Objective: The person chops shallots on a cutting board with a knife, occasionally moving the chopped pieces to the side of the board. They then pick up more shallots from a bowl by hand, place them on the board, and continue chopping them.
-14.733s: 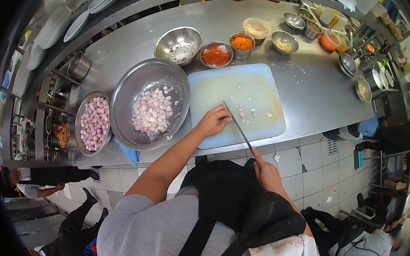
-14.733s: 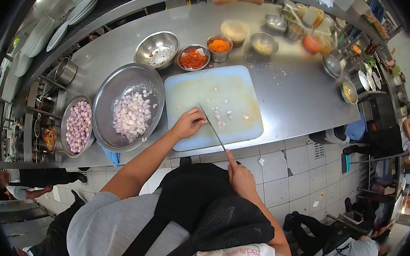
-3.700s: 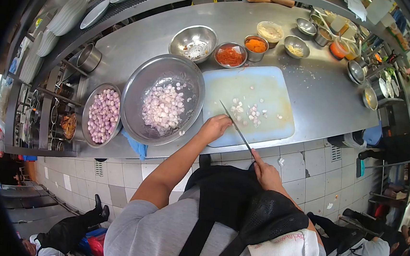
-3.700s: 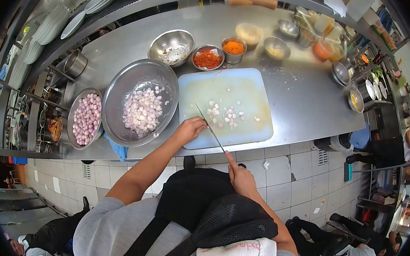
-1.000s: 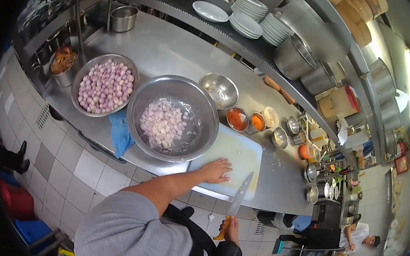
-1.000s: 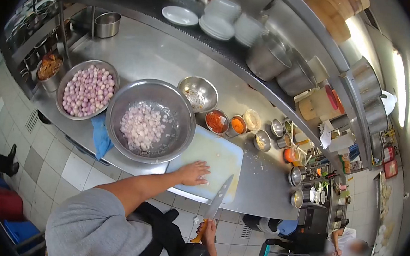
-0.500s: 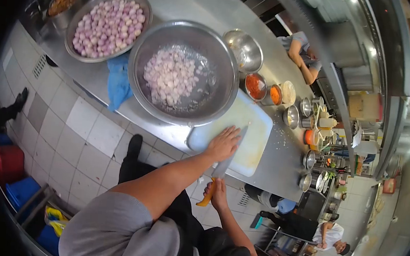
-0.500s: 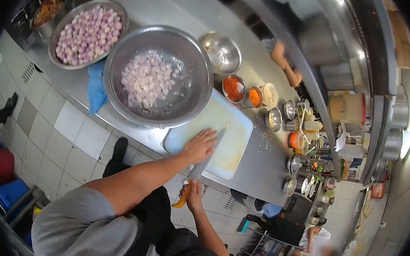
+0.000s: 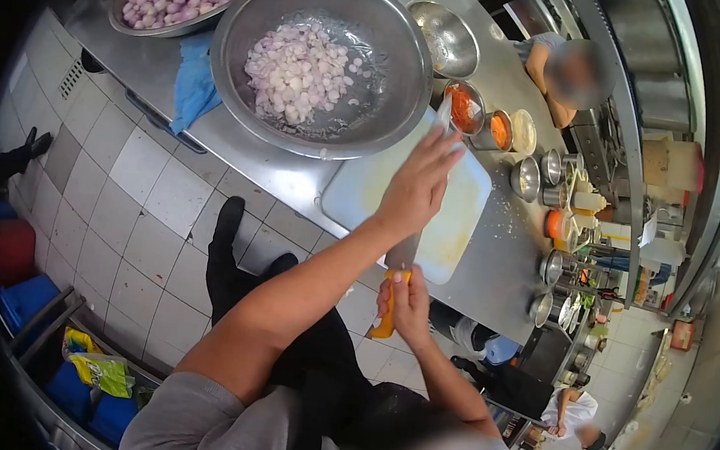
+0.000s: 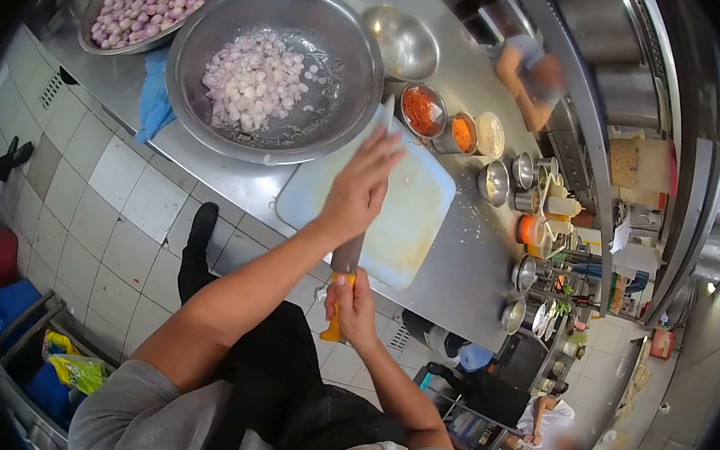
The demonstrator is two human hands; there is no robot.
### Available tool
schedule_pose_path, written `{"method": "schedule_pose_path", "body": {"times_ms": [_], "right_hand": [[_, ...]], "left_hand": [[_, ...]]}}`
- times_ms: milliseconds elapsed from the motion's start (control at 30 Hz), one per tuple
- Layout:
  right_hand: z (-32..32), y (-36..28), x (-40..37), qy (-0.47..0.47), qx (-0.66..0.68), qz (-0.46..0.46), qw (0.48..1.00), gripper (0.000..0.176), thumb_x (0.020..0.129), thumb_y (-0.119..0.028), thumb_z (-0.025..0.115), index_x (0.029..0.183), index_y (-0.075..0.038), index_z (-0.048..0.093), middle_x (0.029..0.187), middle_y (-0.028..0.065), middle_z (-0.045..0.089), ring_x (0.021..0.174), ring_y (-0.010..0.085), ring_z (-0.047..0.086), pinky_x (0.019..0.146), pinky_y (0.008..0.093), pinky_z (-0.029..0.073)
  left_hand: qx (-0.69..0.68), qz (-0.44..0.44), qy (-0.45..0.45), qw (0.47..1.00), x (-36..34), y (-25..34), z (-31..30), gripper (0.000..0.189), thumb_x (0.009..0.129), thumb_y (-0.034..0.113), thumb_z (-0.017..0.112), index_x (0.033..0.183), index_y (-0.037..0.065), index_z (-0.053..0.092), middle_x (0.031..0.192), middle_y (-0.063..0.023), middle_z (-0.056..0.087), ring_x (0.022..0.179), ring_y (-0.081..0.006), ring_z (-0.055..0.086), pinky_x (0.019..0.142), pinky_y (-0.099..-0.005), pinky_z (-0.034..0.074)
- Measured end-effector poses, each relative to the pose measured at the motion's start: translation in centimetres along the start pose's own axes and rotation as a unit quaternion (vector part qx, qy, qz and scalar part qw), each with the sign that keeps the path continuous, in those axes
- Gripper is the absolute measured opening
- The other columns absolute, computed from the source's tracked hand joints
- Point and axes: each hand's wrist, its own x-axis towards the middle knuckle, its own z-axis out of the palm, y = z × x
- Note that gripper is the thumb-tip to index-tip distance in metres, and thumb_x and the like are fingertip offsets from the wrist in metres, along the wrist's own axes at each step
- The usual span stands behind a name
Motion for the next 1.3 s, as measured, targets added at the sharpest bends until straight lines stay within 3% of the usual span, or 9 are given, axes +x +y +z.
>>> {"method": "schedule_pose_path", "body": {"times_ms": [267, 400, 467, 567, 667, 1000, 1067, 1200, 1300], "right_hand": [[-0.5, -8.6, -2.9, -0.13, -0.161, -0.047, 0.977, 0.02, 0.119, -0.024, 0.048, 0.112, -0.006, 0.047, 0.081, 0.004, 0.057, 0.059, 0.0102, 0.054, 0.055, 0.0266, 0.046], [-4.3, -5.1, -4.9, -0.16, -0.142, -0.021, 0.977, 0.017, 0.117, -0.021, 0.052, 0.114, -0.004, 0.054, 0.074, 0.0007, 0.055, 0.06, 0.0088, 0.052, 0.054, 0.0278, 0.044], [-6.8, -1.5, -5.8, -0.076, -0.191, -0.027, 0.978, 0.018, 0.117, -0.022, 0.053, 0.11, -0.005, 0.056, 0.074, 0.0007, 0.056, 0.058, 0.0091, 0.053, 0.053, 0.0274, 0.044], [-10.1, 4.9, -5.3, 0.056, -0.105, -0.013, 0.993, 0.024, 0.117, -0.029, 0.053, 0.109, -0.007, 0.057, 0.075, 0.0015, 0.058, 0.055, 0.0098, 0.054, 0.048, 0.0283, 0.044], [-14.0, 9.9, -3.3, 0.147, -0.007, 0.031, 0.989, 0.026, 0.117, -0.034, 0.05, 0.111, -0.01, 0.058, 0.079, 0.003, 0.059, 0.056, 0.0122, 0.056, 0.046, 0.0299, 0.047], [-17.9, 10.9, 4.2, 0.052, 0.053, 0.034, 0.997, 0.028, 0.117, -0.04, 0.052, 0.111, -0.013, 0.054, 0.077, 0.0031, 0.058, 0.053, 0.0134, 0.055, 0.043, 0.03, 0.047], [-17.2, 10.8, 4.1, -0.004, -0.017, 0.018, 1.0, 0.029, 0.117, -0.04, 0.052, 0.11, -0.012, 0.054, 0.076, 0.0032, 0.058, 0.053, 0.0135, 0.055, 0.044, 0.0303, 0.047], [-15.2, 11.4, 1.9, -0.031, -0.032, 0.03, 0.999, 0.029, 0.117, -0.038, 0.051, 0.109, -0.011, 0.056, 0.073, 0.0025, 0.057, 0.053, 0.0116, 0.054, 0.045, 0.0293, 0.047], [-12.8, 12.1, 0.1, -0.055, -0.004, 0.044, 0.997, 0.029, 0.117, -0.039, 0.051, 0.117, -0.011, 0.057, 0.074, 0.0022, 0.057, 0.054, 0.0114, 0.054, 0.046, 0.0287, 0.047]], "left_hand": [[0.02, 0.111, 0.116, 0.987, 10.6, 4.1, -7.8, 0.041, 0.106, -0.002, 0.056, 0.144, 0.005, 0.07, 0.161, -0.0182, 0.059, 0.158, -0.0405, 0.045, 0.119, -0.0458, 0.048], [0.075, 0.021, 0.134, 0.988, 11.7, -2.8, -11.5, 0.029, 0.103, 0.003, 0.062, 0.128, 0.002, 0.076, 0.138, -0.0204, 0.073, 0.132, -0.0398, 0.068, 0.109, -0.0438, 0.056], [0.348, -0.123, -0.075, 0.926, 10.7, -8.0, -14.7, 0.022, 0.107, 0.008, 0.066, 0.123, 0.0, 0.079, 0.119, -0.0206, 0.08, 0.109, -0.0327, 0.078, 0.096, -0.0401, 0.059], [0.326, 0.027, -0.021, 0.945, 10.5, -8.5, -16.2, 0.019, 0.104, 0.015, 0.07, 0.114, 0.004, 0.081, 0.104, -0.018, 0.08, 0.089, -0.0355, 0.078, 0.083, -0.0441, 0.06], [0.188, -0.007, 0.02, 0.982, 10.2, -4.8, -13.8, 0.02, 0.103, 0.02, 0.074, 0.112, 0.004, 0.081, 0.099, -0.0177, 0.08, 0.081, -0.0306, 0.077, 0.076, -0.0402, 0.06], [0.057, -0.142, -0.062, 0.986, 2.9, -2.8, -2.0, 0.021, 0.102, 0.02, 0.076, 0.116, 0.005, 0.08, 0.082, -0.0084, 0.074, 0.072, -0.0171, 0.068, 0.07, -0.0339, 0.056], [0.0, -0.194, -0.118, 0.974, -0.5, -1.8, -0.9, 0.019, 0.104, 0.018, 0.077, 0.118, 0.005, 0.079, 0.082, 0.0019, 0.069, 0.072, -0.0083, 0.058, 0.066, -0.028, 0.05], [0.043, -0.187, -0.034, 0.981, -7.0, -8.8, -1.5, 0.018, 0.102, 0.012, 0.077, 0.119, 0.005, 0.078, 0.092, -0.0031, 0.073, 0.08, -0.014, 0.065, 0.075, -0.0311, 0.055], [0.174, -0.06, -0.129, 0.974, -7.8, -8.3, -3.5, 0.023, 0.098, 0.004, 0.073, 0.121, 0.004, 0.078, 0.11, -0.0119, 0.073, 0.103, -0.0281, 0.069, 0.095, -0.0426, 0.056]]}}
